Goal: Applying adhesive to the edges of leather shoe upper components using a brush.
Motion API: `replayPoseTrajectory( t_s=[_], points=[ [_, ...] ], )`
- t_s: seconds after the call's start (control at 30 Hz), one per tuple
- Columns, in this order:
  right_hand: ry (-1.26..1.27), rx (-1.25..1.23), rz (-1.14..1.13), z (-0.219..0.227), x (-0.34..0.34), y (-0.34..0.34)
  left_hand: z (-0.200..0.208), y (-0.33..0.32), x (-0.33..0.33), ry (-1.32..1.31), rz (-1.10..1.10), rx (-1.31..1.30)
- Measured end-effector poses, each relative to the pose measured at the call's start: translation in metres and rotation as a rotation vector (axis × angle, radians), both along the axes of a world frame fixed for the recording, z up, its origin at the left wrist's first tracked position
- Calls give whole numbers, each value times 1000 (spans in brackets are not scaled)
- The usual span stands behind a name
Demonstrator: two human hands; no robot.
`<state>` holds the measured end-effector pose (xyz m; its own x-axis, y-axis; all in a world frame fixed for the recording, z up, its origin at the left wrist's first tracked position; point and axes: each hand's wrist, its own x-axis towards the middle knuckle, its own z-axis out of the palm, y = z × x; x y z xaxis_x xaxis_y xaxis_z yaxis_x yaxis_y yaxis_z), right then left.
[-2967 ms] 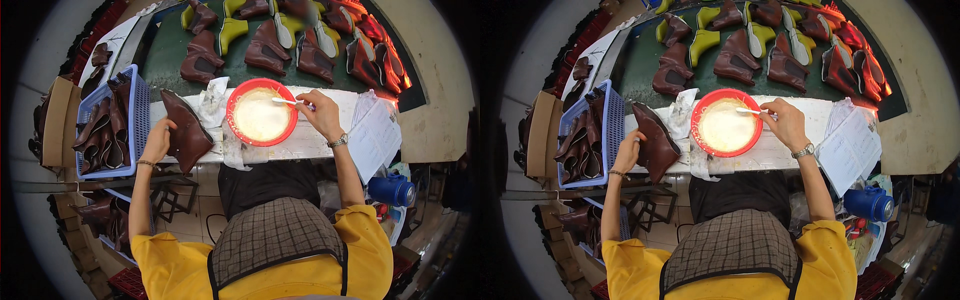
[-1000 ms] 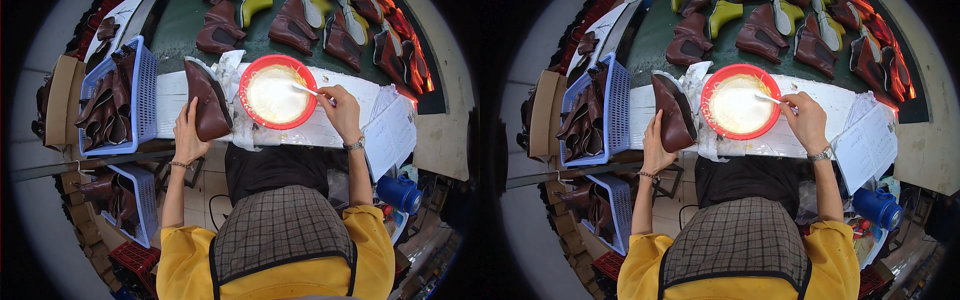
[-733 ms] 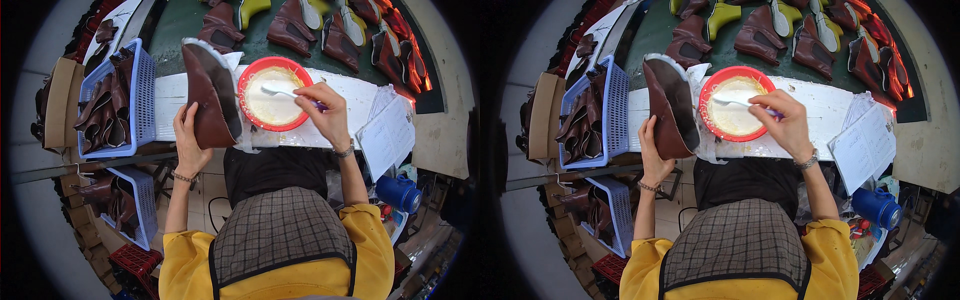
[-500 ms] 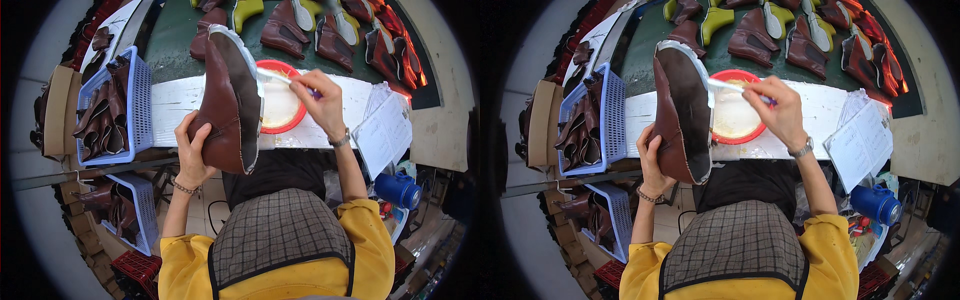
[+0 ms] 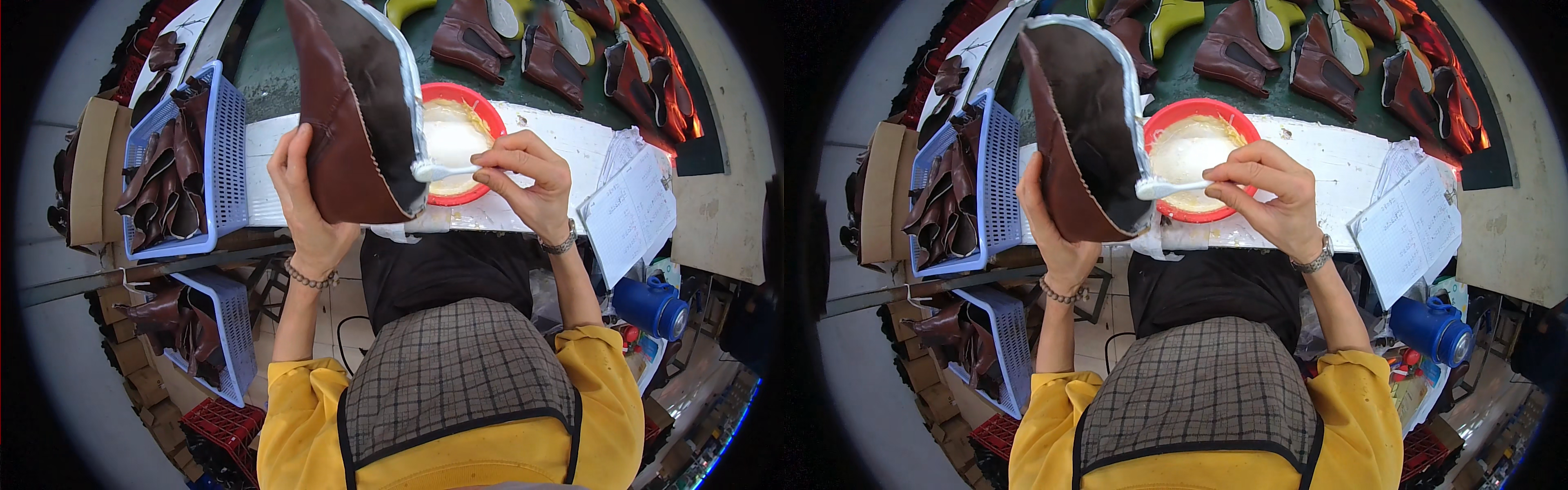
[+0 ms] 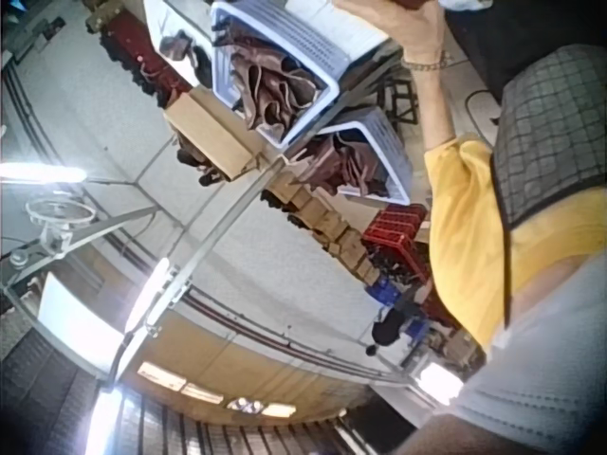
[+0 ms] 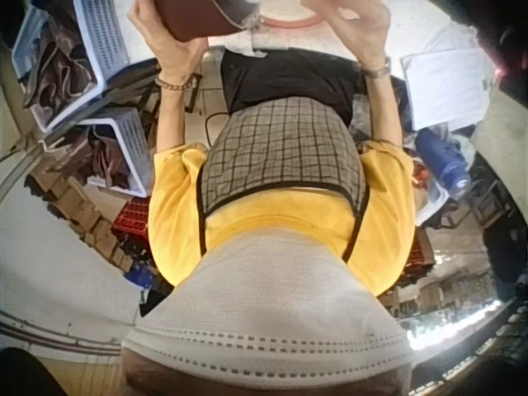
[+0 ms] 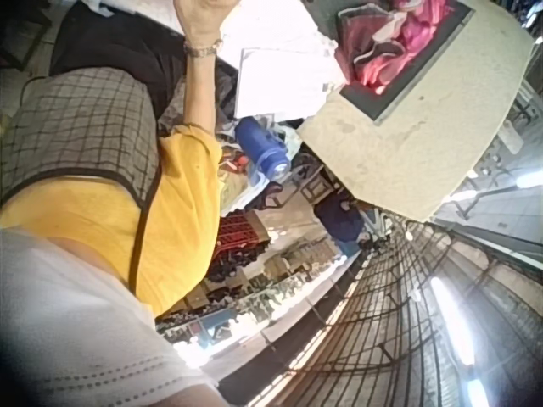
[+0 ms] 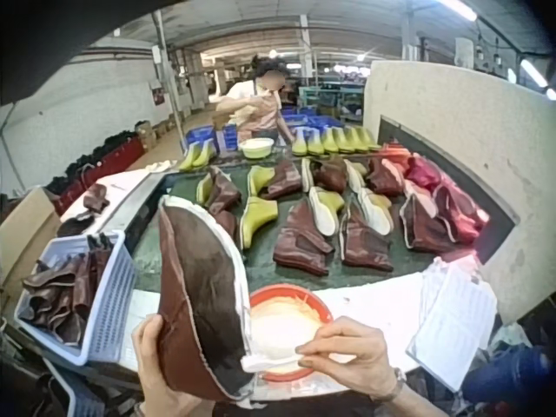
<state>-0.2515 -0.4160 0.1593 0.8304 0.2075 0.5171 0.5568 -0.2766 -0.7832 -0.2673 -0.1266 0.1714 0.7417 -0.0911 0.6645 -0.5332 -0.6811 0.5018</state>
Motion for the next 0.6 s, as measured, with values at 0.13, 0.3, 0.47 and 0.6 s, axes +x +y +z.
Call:
replayPoseTrajectory(
  t_s=[0.13, 0.3, 0.47, 0.6],
  points=[
    [32, -72, 54, 7, -10, -2, -4, -2, 11, -84, 52, 2],
    [207, -72, 109, 15, -19, -1, -17, -7, 19, -143, 133, 88],
    [409, 53, 57, -2, -9, -12, -13, 3, 17, -48, 83, 43],
    [103, -539, -236, -19, 25, -30, -32, 68, 2, 510, -35, -423]
  ],
)
